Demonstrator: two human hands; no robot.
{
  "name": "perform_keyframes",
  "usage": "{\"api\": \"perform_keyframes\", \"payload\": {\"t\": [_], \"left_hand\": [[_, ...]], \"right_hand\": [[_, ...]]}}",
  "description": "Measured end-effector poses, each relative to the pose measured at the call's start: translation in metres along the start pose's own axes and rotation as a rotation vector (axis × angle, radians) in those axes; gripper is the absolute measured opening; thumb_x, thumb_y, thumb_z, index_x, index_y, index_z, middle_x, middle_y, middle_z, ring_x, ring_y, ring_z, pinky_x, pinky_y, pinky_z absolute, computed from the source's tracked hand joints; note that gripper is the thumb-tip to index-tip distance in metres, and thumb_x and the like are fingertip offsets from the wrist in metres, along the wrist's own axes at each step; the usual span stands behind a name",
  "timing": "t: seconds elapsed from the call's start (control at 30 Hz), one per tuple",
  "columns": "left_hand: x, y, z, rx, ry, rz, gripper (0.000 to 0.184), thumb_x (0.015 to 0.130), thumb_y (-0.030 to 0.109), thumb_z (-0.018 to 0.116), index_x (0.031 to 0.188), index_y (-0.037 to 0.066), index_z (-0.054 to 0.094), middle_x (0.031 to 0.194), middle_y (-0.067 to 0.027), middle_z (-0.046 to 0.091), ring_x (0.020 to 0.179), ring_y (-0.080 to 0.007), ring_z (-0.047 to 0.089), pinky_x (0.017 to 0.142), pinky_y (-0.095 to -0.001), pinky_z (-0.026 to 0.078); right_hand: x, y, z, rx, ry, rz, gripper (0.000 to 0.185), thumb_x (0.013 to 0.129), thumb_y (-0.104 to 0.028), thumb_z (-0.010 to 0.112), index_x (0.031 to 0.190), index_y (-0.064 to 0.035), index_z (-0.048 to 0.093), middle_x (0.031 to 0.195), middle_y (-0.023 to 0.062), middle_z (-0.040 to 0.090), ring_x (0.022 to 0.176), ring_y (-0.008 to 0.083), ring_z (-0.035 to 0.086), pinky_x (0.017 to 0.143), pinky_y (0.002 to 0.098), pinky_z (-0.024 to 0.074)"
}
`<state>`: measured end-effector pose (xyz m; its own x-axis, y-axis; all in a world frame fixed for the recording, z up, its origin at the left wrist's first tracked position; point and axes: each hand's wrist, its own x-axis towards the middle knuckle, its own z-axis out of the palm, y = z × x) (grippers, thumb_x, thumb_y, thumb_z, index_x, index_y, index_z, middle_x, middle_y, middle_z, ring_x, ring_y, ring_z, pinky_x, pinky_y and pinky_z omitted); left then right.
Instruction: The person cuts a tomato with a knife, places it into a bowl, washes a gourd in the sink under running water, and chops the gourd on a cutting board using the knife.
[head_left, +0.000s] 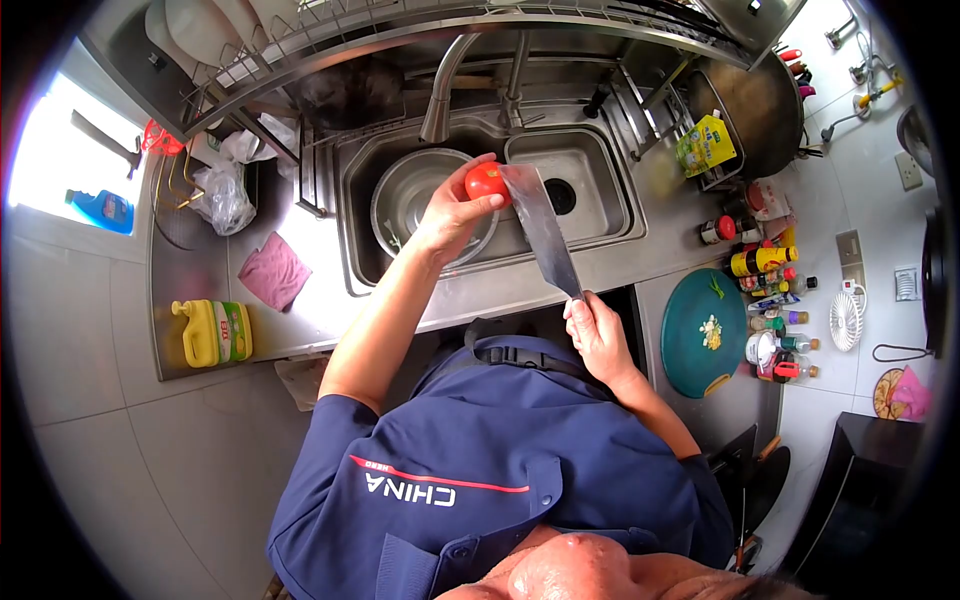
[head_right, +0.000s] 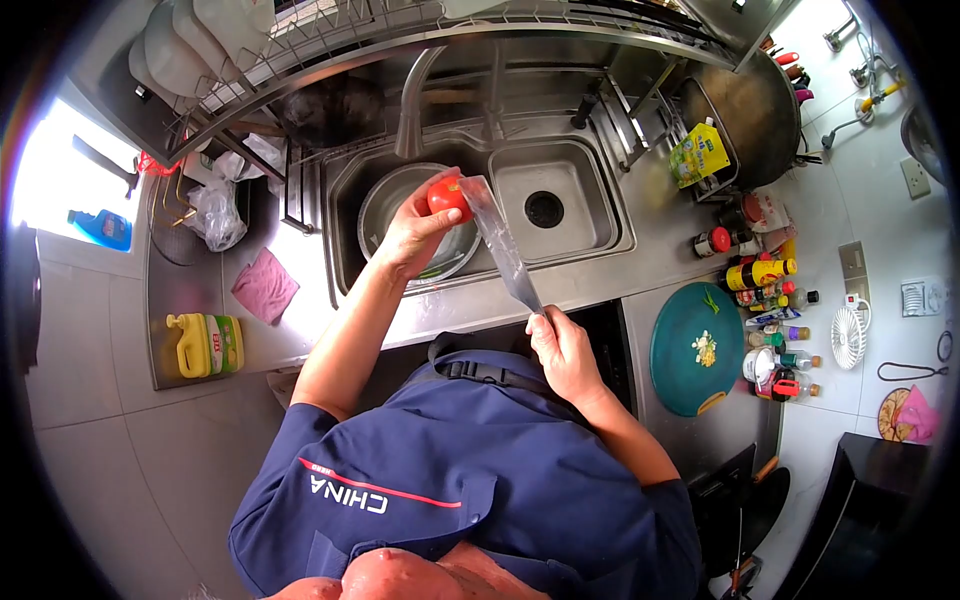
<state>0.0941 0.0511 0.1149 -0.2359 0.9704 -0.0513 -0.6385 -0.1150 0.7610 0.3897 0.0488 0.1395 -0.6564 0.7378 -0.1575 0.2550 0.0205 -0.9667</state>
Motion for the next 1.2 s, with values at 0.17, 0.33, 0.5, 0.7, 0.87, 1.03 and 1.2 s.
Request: {"api": "perform_keyframes", "payload": {"t": [0.17,0.33,0.5,0.7,0.87,1.03,1.2], "left_hand": [[-0.004,0.004,0.005,0.002,-0.034,-0.036,0.091,0.079,-0.003,0.082,0.155,0.004,0.032,0.134,-0.0133,0.055,0.121,-0.0248,0.058,0.105,-0.0368,0.051],[-0.002,-0.002,0.002,0.003,-0.043,0.025,0.102,0.078,-0.005,0.081,0.160,0.008,0.021,0.142,-0.0155,0.050,0.125,-0.0271,0.056,0.105,-0.0399,0.050],[-0.001,0.003,-0.006,-0.274,-0.100,-0.025,0.086,0.090,0.017,0.073,0.159,0.004,0.022,0.155,-0.0214,0.040,0.141,-0.0334,0.043,0.116,-0.0495,0.035],[-0.002,0.007,-0.004,-0.104,-0.107,0.020,0.082,0.093,0.023,0.071,0.157,0.001,0.024,0.155,-0.0236,0.039,0.140,-0.0343,0.044,0.116,-0.0492,0.036],[0.000,0.003,-0.007,-0.076,-0.110,0.036,0.081,0.092,0.026,0.073,0.155,-0.001,0.028,0.153,-0.0223,0.042,0.139,-0.0330,0.045,0.115,-0.0478,0.037],[0.002,-0.005,-0.016,-0.099,-0.110,0.021,0.077,0.092,0.026,0.075,0.150,-0.005,0.035,0.145,-0.0180,0.051,0.132,-0.0267,0.051,0.115,-0.0398,0.039],[0.001,-0.006,-0.012,-0.137,-0.064,-0.028,0.066,0.091,0.028,0.076,0.142,-0.003,0.048,0.133,-0.0133,0.060,0.124,-0.0246,0.058,0.111,-0.0403,0.044]], "right_hand": [[0.000,-0.001,0.000,-0.010,0.004,-0.003,0.039,0.108,-0.036,0.049,0.089,-0.0023,0.054,0.061,0.0008,0.047,0.053,0.0094,0.044,0.051,0.0275,0.0382],[0.000,-0.001,0.000,0.001,0.014,0.010,0.039,0.108,-0.036,0.049,0.089,-0.0025,0.055,0.061,0.0006,0.047,0.053,0.0094,0.045,0.051,0.0274,0.0386],[0.000,-0.001,-0.001,-0.004,0.016,0.014,0.039,0.108,-0.036,0.049,0.089,-0.0024,0.055,0.061,0.0006,0.047,0.053,0.0094,0.045,0.051,0.0274,0.0387],[-0.001,-0.002,0.000,-0.010,0.006,0.014,0.040,0.108,-0.037,0.049,0.089,-0.0022,0.055,0.061,0.0007,0.047,0.053,0.0096,0.045,0.051,0.0278,0.0387],[0.000,-0.001,0.000,-0.021,0.000,0.007,0.041,0.108,-0.038,0.048,0.088,-0.0022,0.055,0.061,0.0010,0.047,0.053,0.0098,0.045,0.051,0.0281,0.0387],[0.001,0.000,-0.001,0.001,0.002,0.004,0.041,0.108,-0.038,0.049,0.088,-0.0021,0.054,0.062,0.0006,0.046,0.053,0.0092,0.044,0.051,0.0274,0.0382],[0.000,0.000,-0.002,0.021,-0.002,0.027,0.041,0.108,-0.038,0.049,0.089,-0.0023,0.054,0.062,0.0001,0.046,0.054,0.0089,0.044,0.051,0.0270,0.0379]]}}
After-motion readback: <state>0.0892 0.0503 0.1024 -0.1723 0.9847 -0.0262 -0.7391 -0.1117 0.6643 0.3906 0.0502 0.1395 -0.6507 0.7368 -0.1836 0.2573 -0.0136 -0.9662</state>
